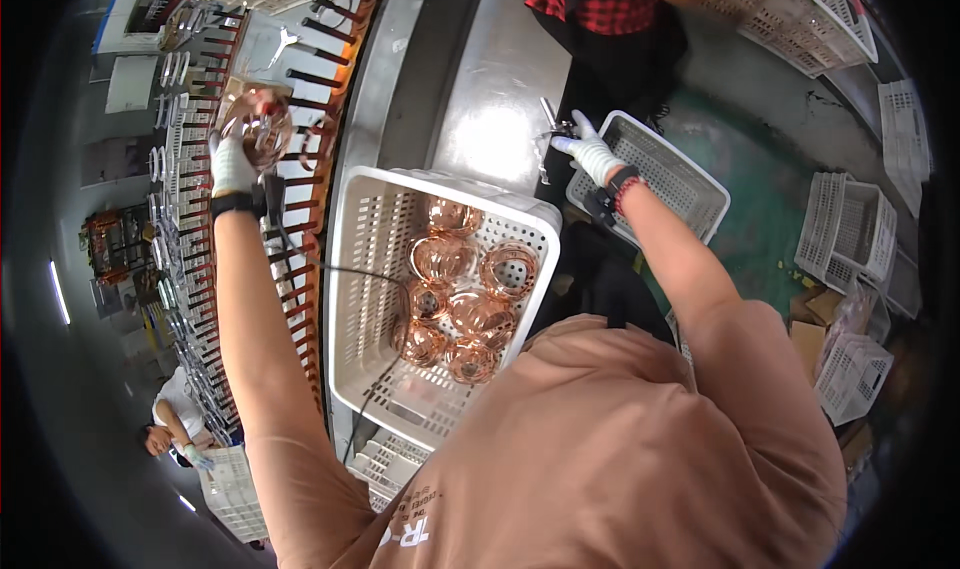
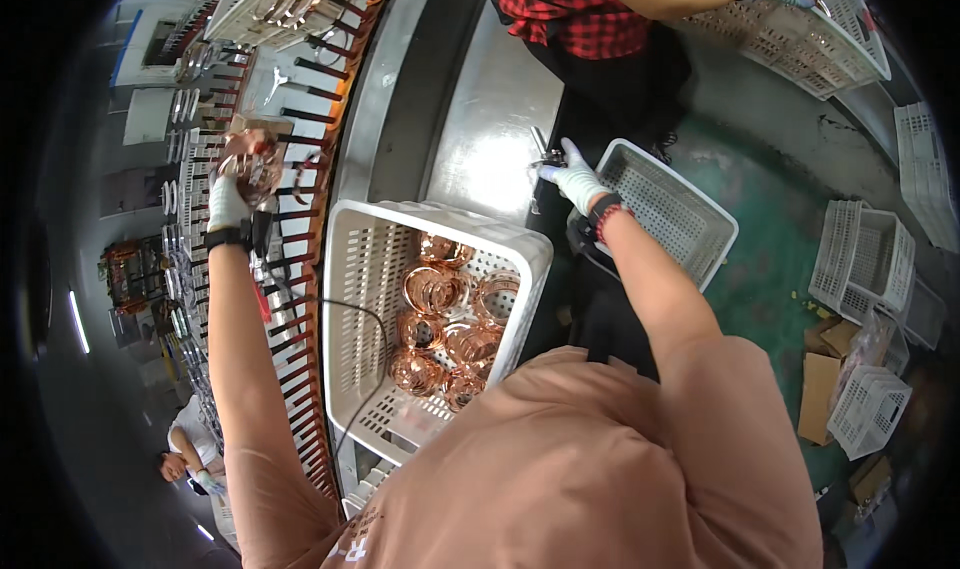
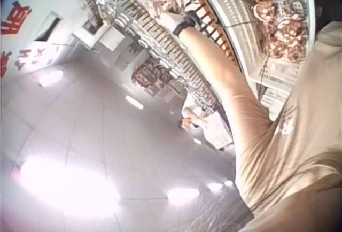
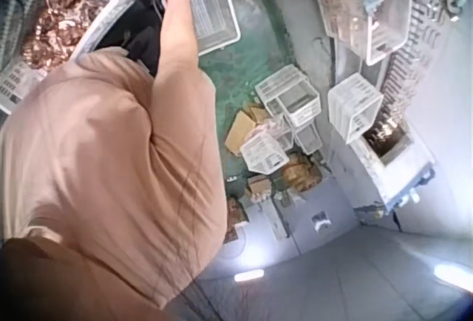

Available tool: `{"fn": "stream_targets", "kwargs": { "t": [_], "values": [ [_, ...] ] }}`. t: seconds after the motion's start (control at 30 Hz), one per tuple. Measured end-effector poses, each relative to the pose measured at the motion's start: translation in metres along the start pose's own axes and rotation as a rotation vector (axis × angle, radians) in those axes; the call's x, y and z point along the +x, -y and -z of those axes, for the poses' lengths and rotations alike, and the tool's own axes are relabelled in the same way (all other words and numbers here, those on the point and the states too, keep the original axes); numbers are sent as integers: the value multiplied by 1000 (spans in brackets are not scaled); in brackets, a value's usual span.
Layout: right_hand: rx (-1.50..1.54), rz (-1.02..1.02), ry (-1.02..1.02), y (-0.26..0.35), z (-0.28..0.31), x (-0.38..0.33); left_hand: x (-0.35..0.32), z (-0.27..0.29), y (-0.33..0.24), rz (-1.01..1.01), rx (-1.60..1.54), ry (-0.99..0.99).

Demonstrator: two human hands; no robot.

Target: The recorder is picking up copper-colored metal components from a conveyor belt and placing them into a white plastic basket.

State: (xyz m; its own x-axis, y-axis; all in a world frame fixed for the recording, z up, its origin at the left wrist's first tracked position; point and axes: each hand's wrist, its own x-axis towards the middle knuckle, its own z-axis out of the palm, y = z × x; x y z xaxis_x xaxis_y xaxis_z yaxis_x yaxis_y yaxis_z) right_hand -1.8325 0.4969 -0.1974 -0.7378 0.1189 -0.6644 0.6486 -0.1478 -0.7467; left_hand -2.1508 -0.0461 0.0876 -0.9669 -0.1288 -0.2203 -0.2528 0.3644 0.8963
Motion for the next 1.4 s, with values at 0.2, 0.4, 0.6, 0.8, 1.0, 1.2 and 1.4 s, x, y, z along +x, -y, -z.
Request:
{"fn": "stream_targets", "kwargs": {
  "t": [0.2, 0.4, 0.6, 0.8, 1.0, 1.2, 1.4],
  "values": [
    [-450, 52, -195, -28, -13, 65, -108, -123, -53, -329, 104, -391],
    [-713, 321, -165, -11, -35, 46, -228, -114, -126, -719, 245, -239],
    [-658, 569, -178, 33, -36, 42, -329, -160, -42, -125, 35, 88],
    [-322, 269, 34, 59, -20, 31, -356, -228, 104, 53, -89, 327],
    [-114, 136, 46, 65, -22, 27, -337, -271, 202, 246, 230, 583],
    [-46, 193, 40, 90, -29, 54, -301, -265, 230, 373, 1123, 878],
    [79, 297, 36, 121, -56, 57, -255, -224, 205, 382, 854, 1003]
  ]
}}
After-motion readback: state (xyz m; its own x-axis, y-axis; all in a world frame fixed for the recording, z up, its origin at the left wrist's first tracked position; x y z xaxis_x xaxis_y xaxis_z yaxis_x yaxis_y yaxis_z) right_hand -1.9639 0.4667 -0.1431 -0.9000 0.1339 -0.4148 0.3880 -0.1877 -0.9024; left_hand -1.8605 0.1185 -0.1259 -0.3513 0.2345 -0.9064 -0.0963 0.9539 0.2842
